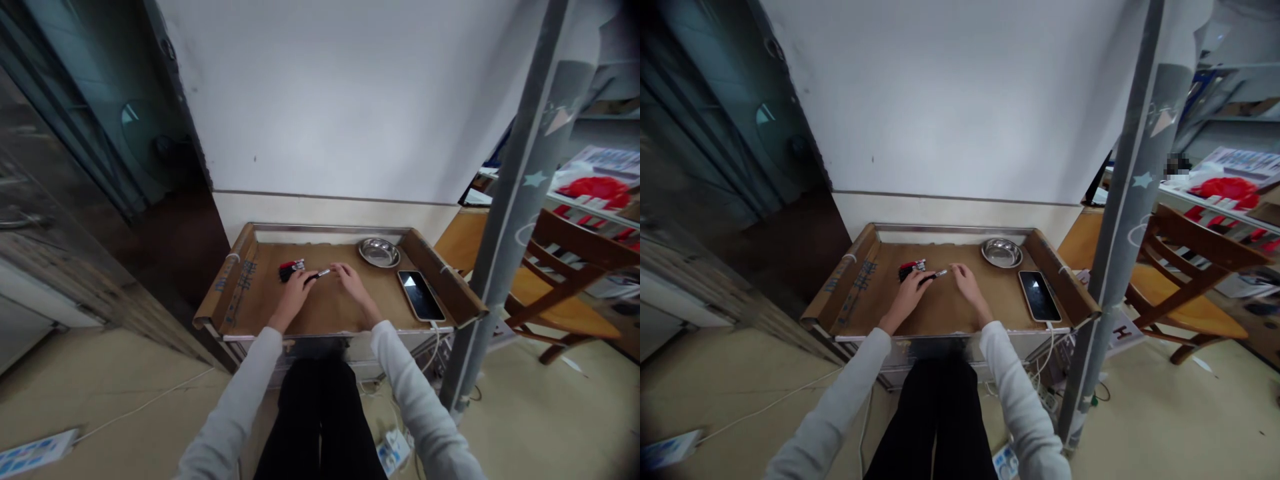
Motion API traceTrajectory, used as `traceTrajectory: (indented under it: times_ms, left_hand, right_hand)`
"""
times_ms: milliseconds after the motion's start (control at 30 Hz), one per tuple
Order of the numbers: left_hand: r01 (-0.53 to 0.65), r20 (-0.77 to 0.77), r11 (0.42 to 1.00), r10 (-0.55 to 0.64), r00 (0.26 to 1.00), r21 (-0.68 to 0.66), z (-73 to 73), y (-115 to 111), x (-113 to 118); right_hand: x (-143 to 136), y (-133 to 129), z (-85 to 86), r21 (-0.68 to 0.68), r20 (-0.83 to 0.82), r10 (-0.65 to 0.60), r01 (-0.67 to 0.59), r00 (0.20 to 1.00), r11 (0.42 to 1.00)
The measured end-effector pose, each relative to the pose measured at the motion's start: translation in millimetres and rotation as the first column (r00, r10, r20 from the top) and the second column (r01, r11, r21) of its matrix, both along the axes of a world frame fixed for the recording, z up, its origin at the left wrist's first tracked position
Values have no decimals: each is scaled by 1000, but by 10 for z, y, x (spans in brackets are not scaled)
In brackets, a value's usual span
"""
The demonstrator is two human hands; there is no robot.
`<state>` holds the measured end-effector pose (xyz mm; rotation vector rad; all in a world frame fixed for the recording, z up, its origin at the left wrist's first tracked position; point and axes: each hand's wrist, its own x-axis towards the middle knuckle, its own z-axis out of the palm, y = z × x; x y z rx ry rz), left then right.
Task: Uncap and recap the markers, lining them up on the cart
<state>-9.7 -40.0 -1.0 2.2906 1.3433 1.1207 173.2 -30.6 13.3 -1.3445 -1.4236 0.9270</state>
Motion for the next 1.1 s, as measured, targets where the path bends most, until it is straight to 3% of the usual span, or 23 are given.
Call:
traceTrajectory:
  times_ms: [100, 233, 433, 533, 633, 767, 833, 967, 1100]
  left_hand:
    - [95, 7, 992, -96, 995, 87, 279, 206, 93]
    - [128, 92, 977, -145, 985, 171, 505, 443, 199]
    - [220, 147, 963, -243, 959, 155, 374, 438, 381]
    - [281, 110, 952, -294, 949, 118, 359, 368, 444]
    - [202, 234, 977, -213, 948, 73, 432, 444, 428]
    - [10, 510, 999, 17, 860, -50, 460, 744, 283]
    - [-25, 540, 988, 104, 835, -151, 393, 874, 198]
    - [-65, 327, 942, 178, 928, -329, 188, 937, 125]
    - [-109, -37, 948, 103, 994, -298, 46, 863, 167]
  right_hand:
    - [-19, 182, 145, -103, -310, 161, -202, 937, 974]
    - [22, 299, 185, -172, -608, 120, -277, 785, 945]
    - [-87, 382, 20, -234, -866, -22, -367, 500, 900]
    - [-141, 367, -58, -254, -902, -65, -403, 428, 879]
    - [-87, 329, -85, -254, -920, -75, -440, 384, 861]
    - [100, 309, -87, -252, -907, -39, -466, 420, 848]
    - [196, 306, -115, -237, -881, 2, -445, 473, 863]
    - [304, 297, -250, -154, -719, 90, -285, 689, 946]
    - [233, 327, -377, 48, -265, 144, -137, 953, 989]
